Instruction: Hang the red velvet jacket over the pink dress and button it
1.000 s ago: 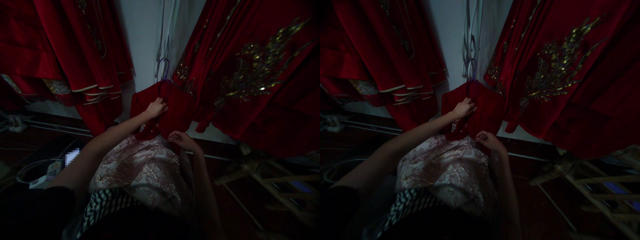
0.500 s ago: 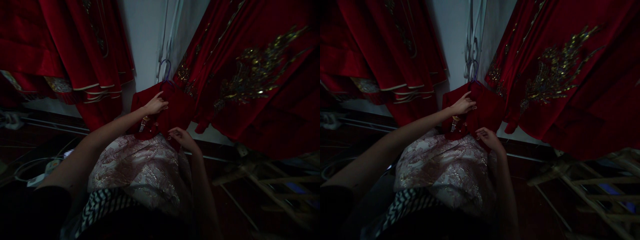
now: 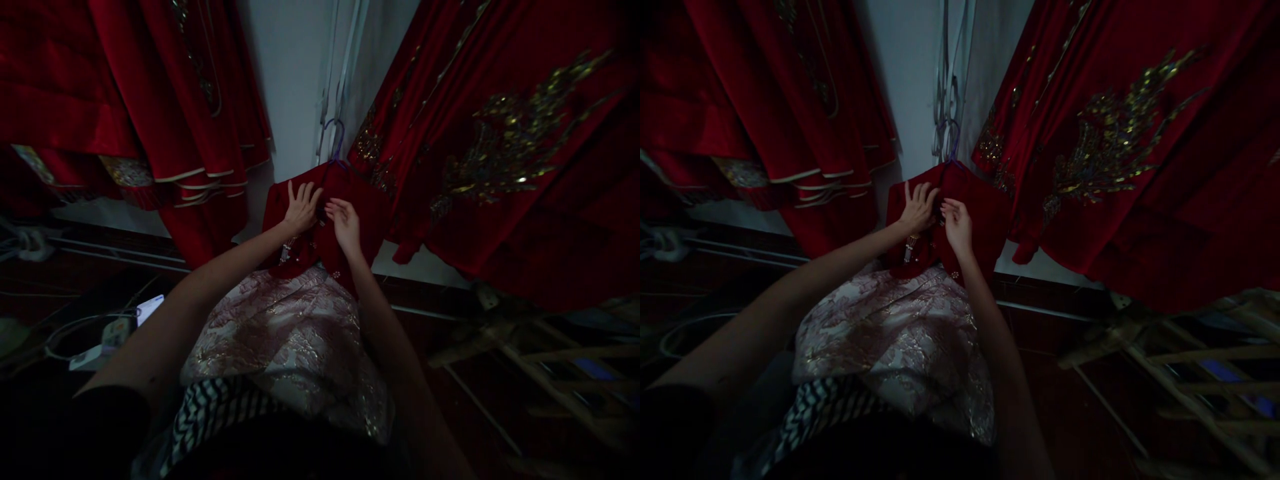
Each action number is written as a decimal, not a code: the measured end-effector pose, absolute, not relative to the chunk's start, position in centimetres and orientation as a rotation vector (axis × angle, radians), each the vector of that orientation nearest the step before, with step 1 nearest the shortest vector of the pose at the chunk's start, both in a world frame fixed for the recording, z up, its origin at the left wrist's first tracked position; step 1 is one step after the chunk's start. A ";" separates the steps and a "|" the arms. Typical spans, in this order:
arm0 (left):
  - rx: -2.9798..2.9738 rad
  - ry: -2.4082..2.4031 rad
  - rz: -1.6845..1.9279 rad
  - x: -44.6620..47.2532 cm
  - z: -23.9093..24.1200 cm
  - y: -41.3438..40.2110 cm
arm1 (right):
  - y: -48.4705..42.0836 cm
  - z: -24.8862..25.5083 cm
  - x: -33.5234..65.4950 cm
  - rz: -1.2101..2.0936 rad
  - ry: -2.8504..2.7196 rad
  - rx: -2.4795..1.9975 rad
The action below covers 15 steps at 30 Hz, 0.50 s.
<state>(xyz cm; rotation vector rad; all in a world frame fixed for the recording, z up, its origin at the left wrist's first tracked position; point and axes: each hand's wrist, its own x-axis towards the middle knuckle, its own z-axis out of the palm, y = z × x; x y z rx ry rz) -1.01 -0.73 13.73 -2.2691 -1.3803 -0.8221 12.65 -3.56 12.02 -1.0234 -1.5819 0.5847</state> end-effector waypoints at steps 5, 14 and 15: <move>-2.022 -1.902 -1.093 -3.1 12.8 0.1 | -0.9 11.2 10.8 0.447 -1.544 -1.523; -2.051 -2.171 -0.962 -12.0 17.2 5.1 | 1.0 13.4 20.6 0.001 -1.634 -1.738; -2.034 -2.131 -1.014 -12.6 17.9 5.3 | 1.3 13.9 21.5 -0.023 -1.627 -1.784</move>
